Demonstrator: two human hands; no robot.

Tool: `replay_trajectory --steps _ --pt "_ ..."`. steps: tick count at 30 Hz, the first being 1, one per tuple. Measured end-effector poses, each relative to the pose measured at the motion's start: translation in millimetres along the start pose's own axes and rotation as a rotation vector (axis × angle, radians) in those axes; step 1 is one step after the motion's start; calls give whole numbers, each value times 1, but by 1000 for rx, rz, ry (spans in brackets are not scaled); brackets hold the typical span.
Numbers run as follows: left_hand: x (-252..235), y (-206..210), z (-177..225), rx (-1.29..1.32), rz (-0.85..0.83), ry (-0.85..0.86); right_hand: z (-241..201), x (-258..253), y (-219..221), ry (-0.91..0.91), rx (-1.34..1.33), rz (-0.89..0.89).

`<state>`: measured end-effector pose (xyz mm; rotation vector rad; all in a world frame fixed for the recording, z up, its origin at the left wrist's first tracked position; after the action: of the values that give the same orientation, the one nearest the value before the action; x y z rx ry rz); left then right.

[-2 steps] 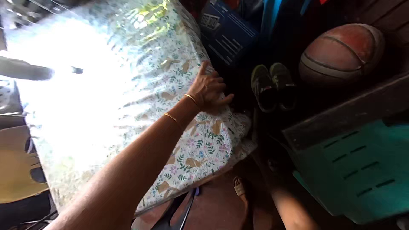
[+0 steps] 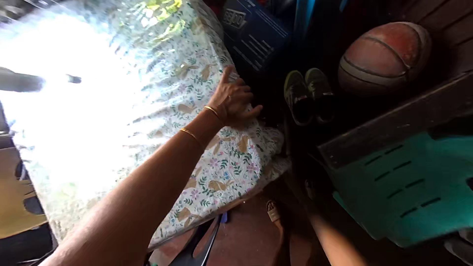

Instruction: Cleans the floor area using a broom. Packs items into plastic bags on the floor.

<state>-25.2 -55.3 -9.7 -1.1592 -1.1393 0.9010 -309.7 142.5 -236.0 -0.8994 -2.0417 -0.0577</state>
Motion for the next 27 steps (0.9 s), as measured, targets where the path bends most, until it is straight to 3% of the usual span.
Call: replay_trajectory --steps 1,2,4,7,10,12,16,20,24,27 --pt "0 0 0 -5 1 1 27 12 9 -102 71 124" --pt "1 0 0 -6 10 4 42 33 10 -131 122 100" --pt "1 0 0 4 19 9 43 97 -7 25 146 -104" --pt "1 -1 -1 2 13 11 49 193 -35 182 87 -69" --pt "1 -1 -2 -3 -1 19 38 262 -59 70 -66 26" --pt "0 -1 -1 2 -5 23 28 272 -67 -11 -110 73" --pt "1 -2 -1 -6 -33 13 3 201 -67 -173 -83 163" --pt "1 -1 -2 -11 -21 16 -45 75 -47 -170 -17 1" --pt "2 0 -4 -1 -17 13 -67 -35 -24 -313 54 120" --pt "1 1 -5 1 -32 3 -66 -69 -22 -356 128 227"
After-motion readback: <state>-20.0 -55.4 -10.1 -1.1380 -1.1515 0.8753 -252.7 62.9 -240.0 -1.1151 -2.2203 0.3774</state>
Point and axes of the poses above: each hand's wrist, its own x-axis away from the middle knuckle, its own y-axis out of the palm, z = x × y, the point moved 6 cm from there along -x, towards the middle knuckle, and after that the axes turned 11 degrees about -y, right-handed, at the moved point
